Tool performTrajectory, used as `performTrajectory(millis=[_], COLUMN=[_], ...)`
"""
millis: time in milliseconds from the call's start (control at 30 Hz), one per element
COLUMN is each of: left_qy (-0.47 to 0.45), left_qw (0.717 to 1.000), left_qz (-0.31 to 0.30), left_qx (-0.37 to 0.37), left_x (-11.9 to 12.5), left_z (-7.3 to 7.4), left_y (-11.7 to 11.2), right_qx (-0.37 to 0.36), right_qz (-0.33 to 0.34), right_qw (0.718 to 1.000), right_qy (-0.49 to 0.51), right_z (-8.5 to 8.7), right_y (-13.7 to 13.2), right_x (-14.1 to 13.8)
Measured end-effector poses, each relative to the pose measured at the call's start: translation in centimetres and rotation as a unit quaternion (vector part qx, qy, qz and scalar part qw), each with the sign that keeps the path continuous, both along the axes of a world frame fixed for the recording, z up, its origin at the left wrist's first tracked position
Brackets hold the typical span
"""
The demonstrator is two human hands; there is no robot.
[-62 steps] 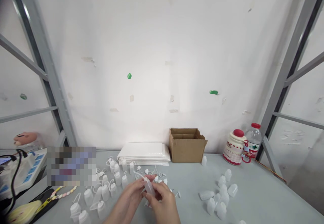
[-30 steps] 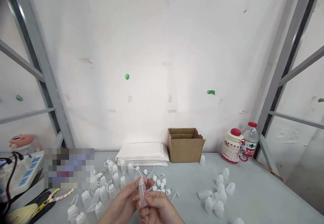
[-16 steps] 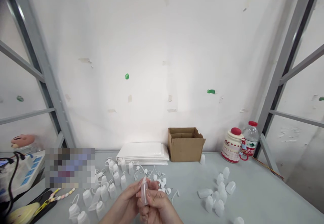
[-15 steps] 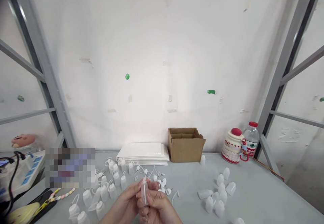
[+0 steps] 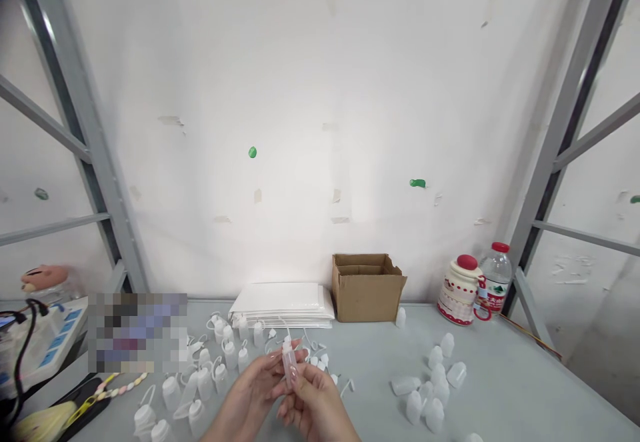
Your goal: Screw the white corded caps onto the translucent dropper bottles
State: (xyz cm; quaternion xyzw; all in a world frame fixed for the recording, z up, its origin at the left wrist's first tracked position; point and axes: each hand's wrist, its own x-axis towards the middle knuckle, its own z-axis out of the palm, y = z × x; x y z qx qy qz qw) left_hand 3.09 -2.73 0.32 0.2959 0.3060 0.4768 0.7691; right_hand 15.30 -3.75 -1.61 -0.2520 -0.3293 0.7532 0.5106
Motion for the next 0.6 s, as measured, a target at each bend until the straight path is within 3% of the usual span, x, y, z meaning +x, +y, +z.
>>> performTrajectory(millis=[333, 600], left_qy=[-0.022, -0.061], left_qw=[1.000, 0.997], left_qz=[-0.009, -0.026], left_qx=[-0.019, -0.045], left_x=[0.07, 0.08], left_z=[-0.26, 0.23], left_y=[0.33, 0.04], right_qx=[0.002, -0.033], right_qz=[-0.003, 0.034], right_qw=[1.000, 0.998], right_qy=[-0.006, 0.045], right_z=[-0.39, 0.45], right_y=[0.00, -0.36], right_x=[-0.16, 0.09])
